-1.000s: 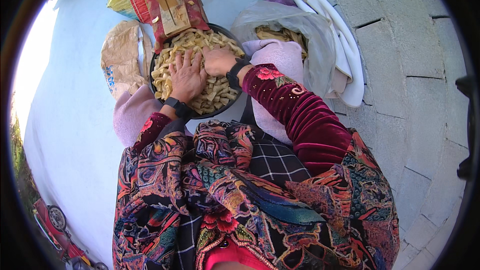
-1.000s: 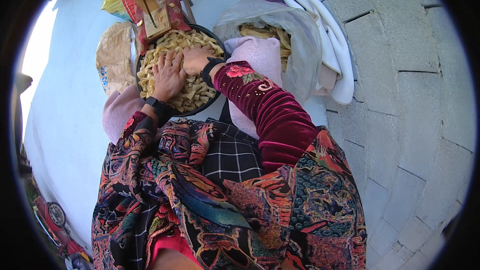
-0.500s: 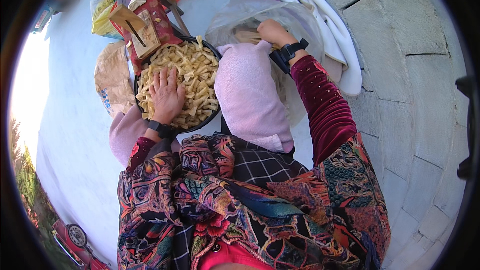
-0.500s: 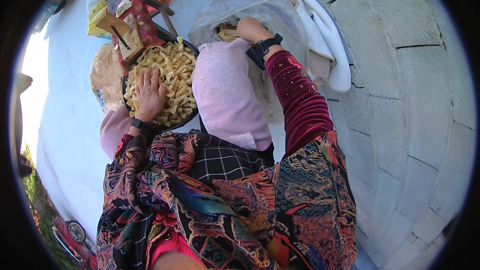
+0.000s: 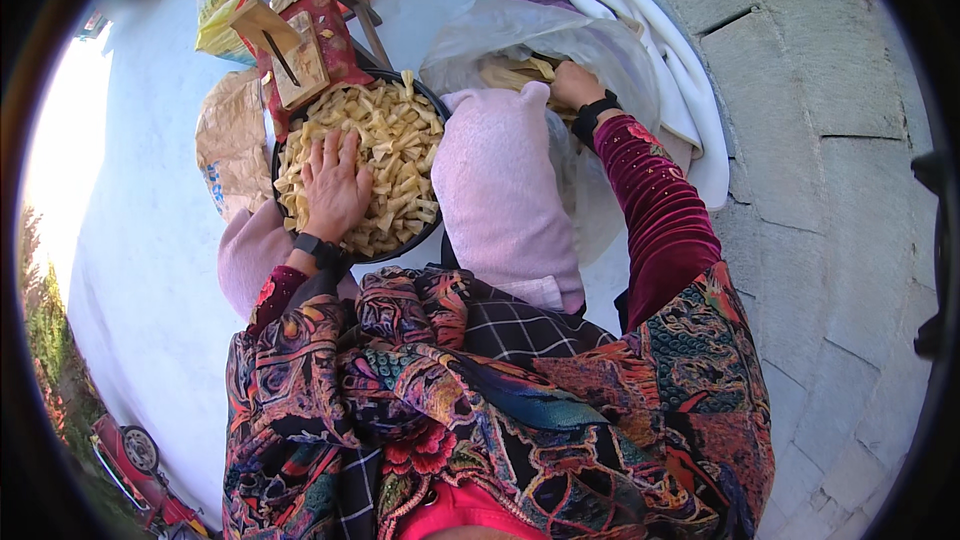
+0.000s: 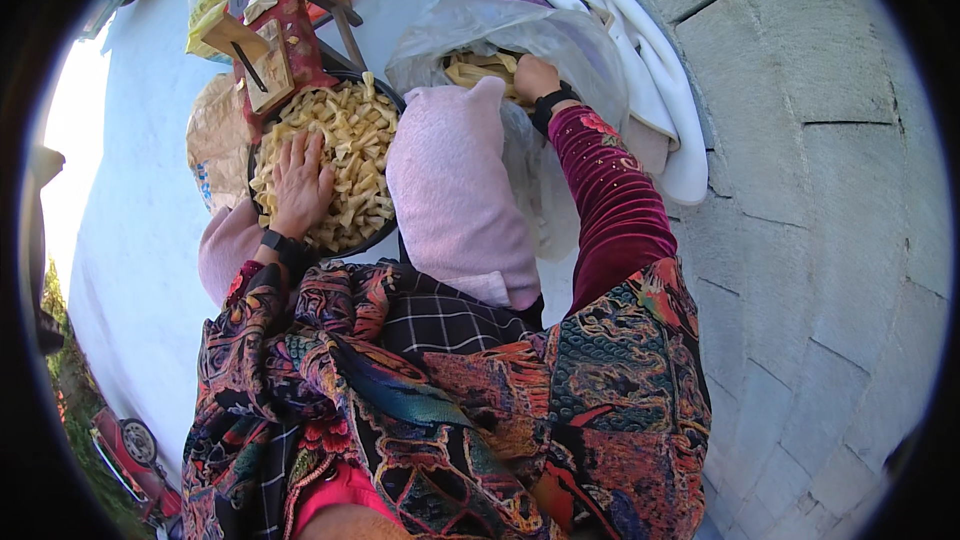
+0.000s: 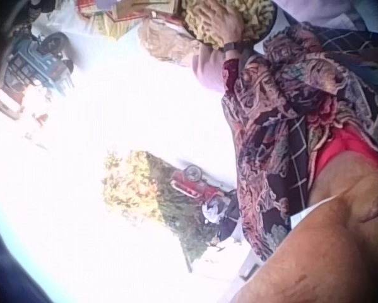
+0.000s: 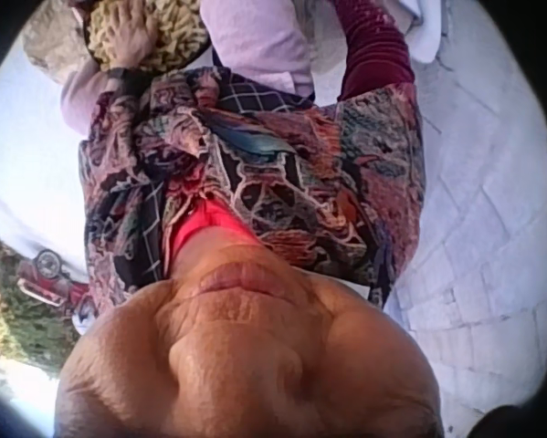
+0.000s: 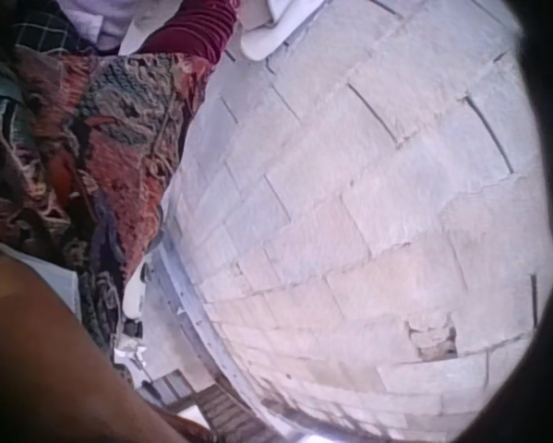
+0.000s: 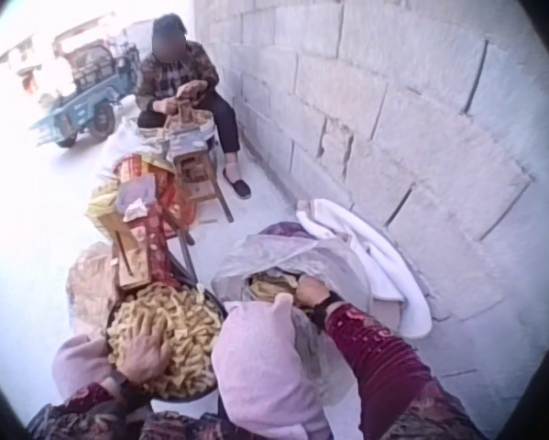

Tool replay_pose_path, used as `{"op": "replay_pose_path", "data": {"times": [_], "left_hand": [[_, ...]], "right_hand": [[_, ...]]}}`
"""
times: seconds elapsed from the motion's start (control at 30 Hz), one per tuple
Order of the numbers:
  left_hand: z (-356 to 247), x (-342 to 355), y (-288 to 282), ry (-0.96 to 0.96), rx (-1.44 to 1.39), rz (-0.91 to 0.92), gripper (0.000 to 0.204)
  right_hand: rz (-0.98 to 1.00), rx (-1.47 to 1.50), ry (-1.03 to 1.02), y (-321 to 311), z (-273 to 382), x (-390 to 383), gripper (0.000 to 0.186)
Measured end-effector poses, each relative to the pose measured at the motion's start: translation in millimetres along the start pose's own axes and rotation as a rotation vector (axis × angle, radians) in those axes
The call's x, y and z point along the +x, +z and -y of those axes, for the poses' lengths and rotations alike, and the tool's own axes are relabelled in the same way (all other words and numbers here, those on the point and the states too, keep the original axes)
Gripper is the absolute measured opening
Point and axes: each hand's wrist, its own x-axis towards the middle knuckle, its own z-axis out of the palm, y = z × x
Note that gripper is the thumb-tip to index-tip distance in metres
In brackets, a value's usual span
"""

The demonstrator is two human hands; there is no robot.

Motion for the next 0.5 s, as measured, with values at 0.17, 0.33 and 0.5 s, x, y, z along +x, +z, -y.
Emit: {"op": "replay_pose_path", "data": {"times": [0.17,0.33,0.5], "left_hand": [[-0.3,7.8,5.4,-0.031,0.003,0.033,0.055],[-14.2,15.5,-16.9,-0.099,-0.026,0.123,0.054],[-39.3,17.4,-82.0,0.037,-0.431,-0.034,0.037]], "right_hand": [[0.073,0.097,-0.312,-82.5,39.7,-30.9,0.023],[-0.015,0.753,-0.489,-196.7,99.0,-79.2,0.021],[0.272,1.627,-0.903,-220.7,168.3,-85.2,0.022]]}}
